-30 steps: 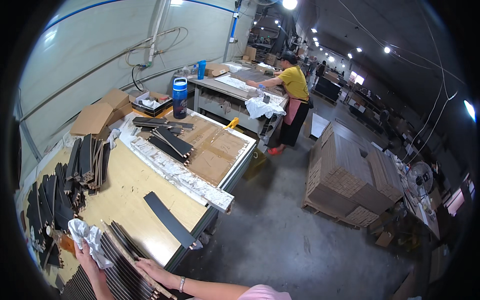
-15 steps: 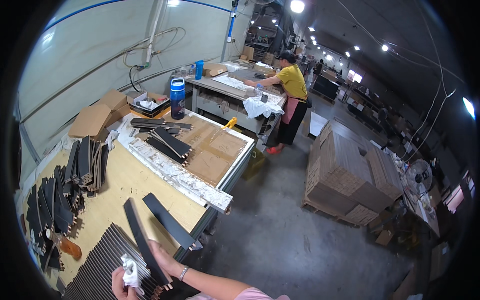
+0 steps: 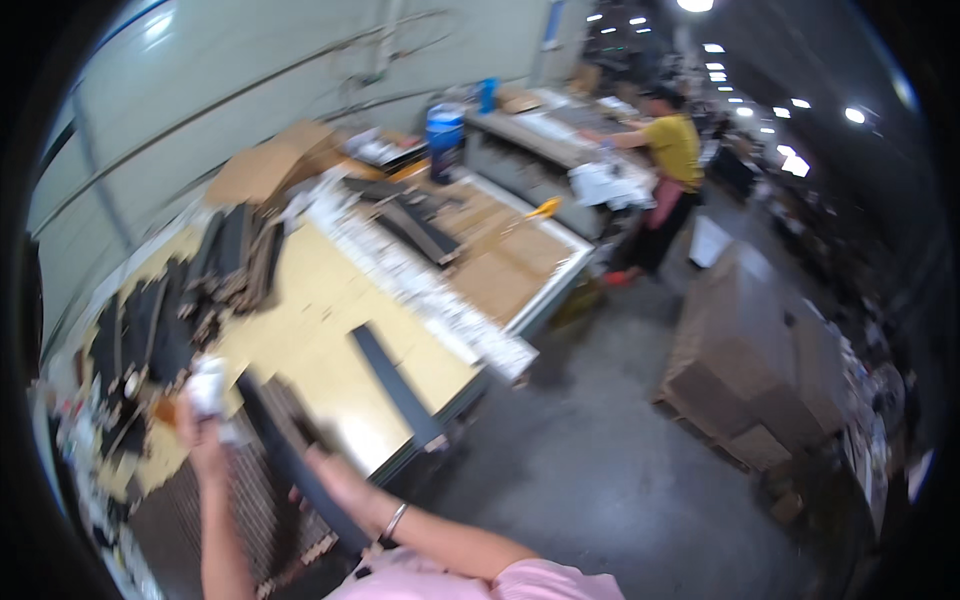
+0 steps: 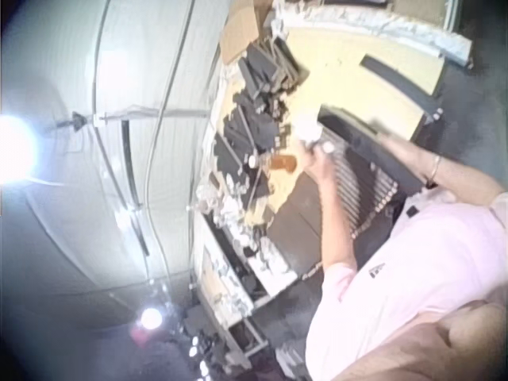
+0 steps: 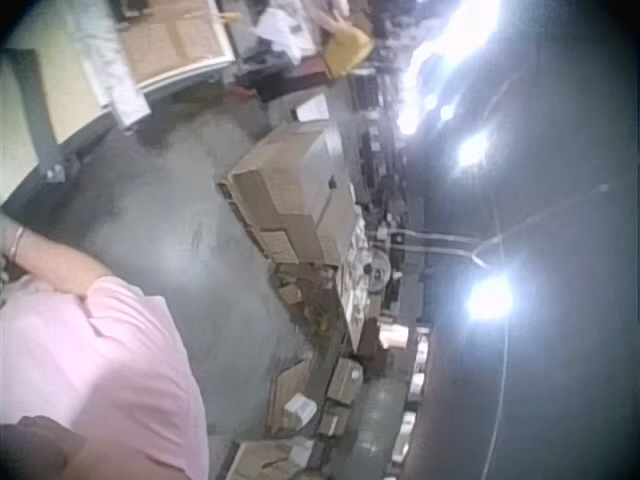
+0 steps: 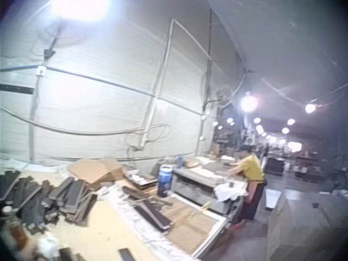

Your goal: The person touches up and cleans wooden slats by wiping them with a cloth, applying black stain to the edges with an applicator and a sponge, and wiping the pieces down.

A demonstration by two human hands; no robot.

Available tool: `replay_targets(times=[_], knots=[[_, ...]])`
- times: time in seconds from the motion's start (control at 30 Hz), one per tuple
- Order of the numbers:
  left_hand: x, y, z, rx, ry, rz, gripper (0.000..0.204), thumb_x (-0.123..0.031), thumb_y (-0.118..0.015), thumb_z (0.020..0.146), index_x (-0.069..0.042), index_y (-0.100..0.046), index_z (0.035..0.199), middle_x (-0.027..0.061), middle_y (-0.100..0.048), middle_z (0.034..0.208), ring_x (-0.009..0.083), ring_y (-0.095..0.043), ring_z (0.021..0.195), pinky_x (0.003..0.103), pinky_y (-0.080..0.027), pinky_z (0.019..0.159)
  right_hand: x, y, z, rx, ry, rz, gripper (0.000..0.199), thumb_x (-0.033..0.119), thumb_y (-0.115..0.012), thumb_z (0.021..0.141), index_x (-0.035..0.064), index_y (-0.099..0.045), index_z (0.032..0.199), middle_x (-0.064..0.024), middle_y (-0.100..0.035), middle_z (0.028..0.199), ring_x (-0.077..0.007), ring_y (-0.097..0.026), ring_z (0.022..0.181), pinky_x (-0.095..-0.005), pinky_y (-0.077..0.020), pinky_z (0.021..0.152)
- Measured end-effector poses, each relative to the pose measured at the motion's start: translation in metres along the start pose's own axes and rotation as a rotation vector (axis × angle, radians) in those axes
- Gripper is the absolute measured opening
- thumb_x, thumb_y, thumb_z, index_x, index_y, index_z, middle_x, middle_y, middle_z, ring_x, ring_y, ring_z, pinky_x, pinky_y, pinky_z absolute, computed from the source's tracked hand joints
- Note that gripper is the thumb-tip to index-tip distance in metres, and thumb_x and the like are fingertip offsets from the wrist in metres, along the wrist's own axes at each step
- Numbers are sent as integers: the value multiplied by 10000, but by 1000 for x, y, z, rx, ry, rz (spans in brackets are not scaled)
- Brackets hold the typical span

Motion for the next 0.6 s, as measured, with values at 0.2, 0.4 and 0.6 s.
replay_targets(times=[0.2, 0.4, 0.6], knots=[[-103, -78, -143, 657, -545, 103, 490, 40, -749, 655, -104, -801, 1121, 60, -762, 1315, 326, -690, 1149, 477, -550, 1024, 33, 72, 31, -211, 229, 220, 651, 586, -348, 1207, 35, -653, 1370, -126, -764, 1128, -188, -746, 896, -375, -671, 785], [-28, 15, -145, 417, -70, 219, 457, 89, -652, 713, 19, -788, 1144, 183, -769, 1184, 371, -715, 1086, 455, -578, 953, 45, 76, 22, -79, 248, 269, 771, 652, -268, 1193, 6, -681, 1285, -148, -735, 1096, -215, -722, 886, -385, -653, 781], [-52, 21, -89, 57, 124, 3, 478, 125, -585, 792, 51, -756, 1232, 185, -738, 1245, 308, -715, 1142, 370, -557, 985, 37, 68, 24, -43, 217, 311, 756, 647, -271, 1195, 19, -682, 1287, -146, -732, 1086, -207, -716, 871, -376, -648, 781]])
Point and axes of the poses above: each hand's wrist, its own z-axis towards the middle knuckle, its own y-axis out of the back of the hand, x = y × z, the point moved 4 cm from there along z, towards the middle knuckle
